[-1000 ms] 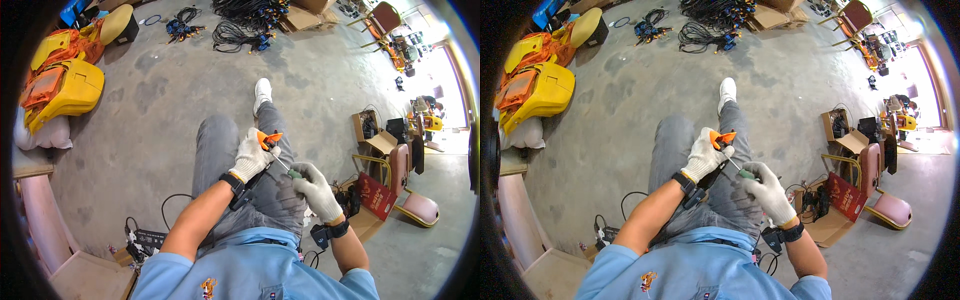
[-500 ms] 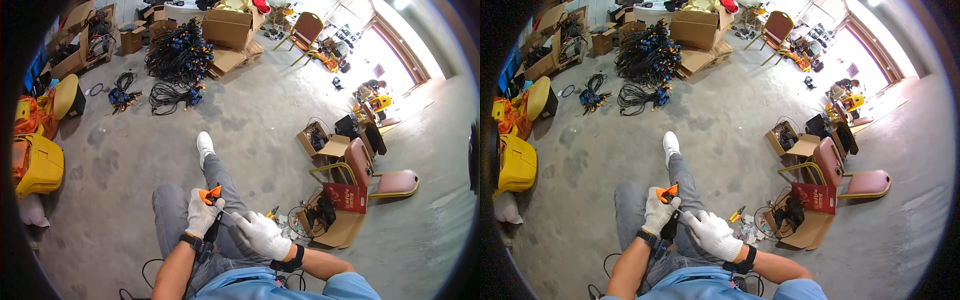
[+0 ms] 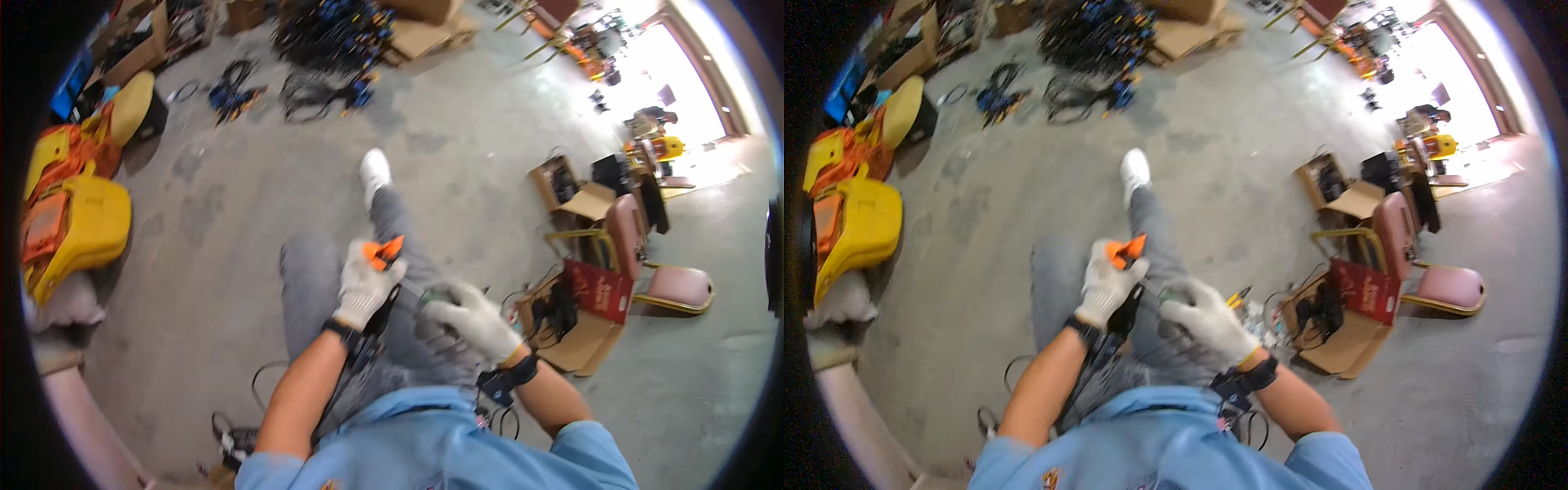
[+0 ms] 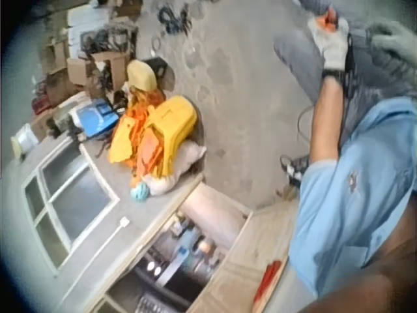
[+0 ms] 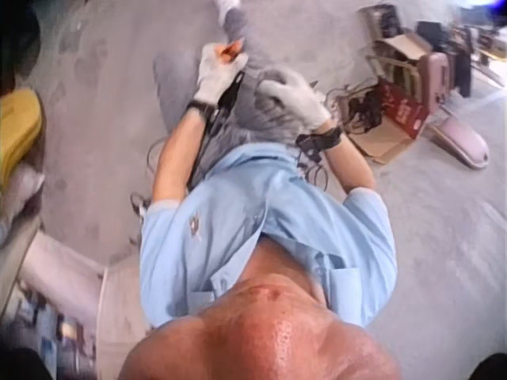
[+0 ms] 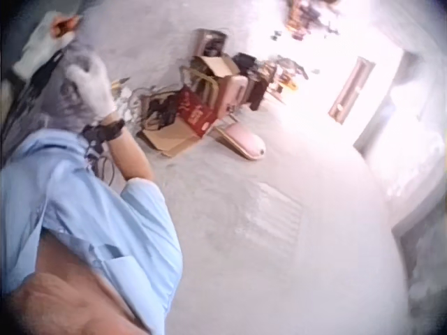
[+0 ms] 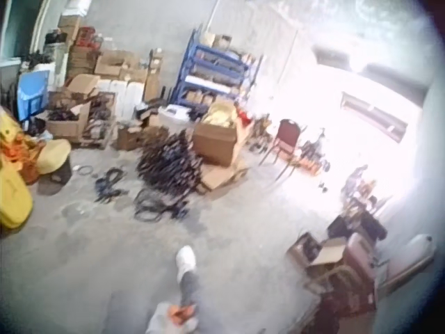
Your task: The person disassembles a toner cartridge by removing screws with a screwdriver, pulling the black casing away from the orange frame, and detaching internal components. After separating the parts, they continue to unscrew and pry apart the internal housing.
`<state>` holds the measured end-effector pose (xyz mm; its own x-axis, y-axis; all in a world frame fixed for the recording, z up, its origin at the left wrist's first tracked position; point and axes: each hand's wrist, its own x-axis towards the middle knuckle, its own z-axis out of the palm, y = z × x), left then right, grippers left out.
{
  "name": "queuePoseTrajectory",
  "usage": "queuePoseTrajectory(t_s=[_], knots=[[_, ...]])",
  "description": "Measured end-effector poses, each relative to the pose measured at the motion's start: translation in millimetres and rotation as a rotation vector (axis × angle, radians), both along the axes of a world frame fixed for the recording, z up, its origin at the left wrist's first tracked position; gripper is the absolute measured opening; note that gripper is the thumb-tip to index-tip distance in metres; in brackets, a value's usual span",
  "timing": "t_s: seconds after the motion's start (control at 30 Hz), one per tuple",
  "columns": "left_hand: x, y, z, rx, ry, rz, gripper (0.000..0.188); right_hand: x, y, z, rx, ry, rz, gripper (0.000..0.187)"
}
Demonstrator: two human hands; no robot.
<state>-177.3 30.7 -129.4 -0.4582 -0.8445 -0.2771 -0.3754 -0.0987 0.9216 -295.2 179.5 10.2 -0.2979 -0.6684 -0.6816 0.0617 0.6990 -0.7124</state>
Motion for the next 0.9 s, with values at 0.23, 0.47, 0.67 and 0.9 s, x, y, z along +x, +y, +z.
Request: queuePoseTrajectory(t_s=[0.23, 0.47, 0.67, 0.9], knots=[[4, -6, 6, 0.002, -0.146, -0.013, 0.066, 18, 0, 3, -0.268, 0.935, 0.484, 0.040], [8, -3, 6, 0.005, -0.155, -0.019, 0.070, 23, 6, 5, -0.190, 1.128, 0.688, 0.042], [2, -5, 1, -0.022, -0.161, 0.006, 0.068, 0, -1, -17, -0.200, 0.292, 0.152, 0.038], [3, -3, -3, -0.063, -0.149, -0.020, 0.069, -10, -5, 1, 0.073, -0.244, -0.154, 0.039]])
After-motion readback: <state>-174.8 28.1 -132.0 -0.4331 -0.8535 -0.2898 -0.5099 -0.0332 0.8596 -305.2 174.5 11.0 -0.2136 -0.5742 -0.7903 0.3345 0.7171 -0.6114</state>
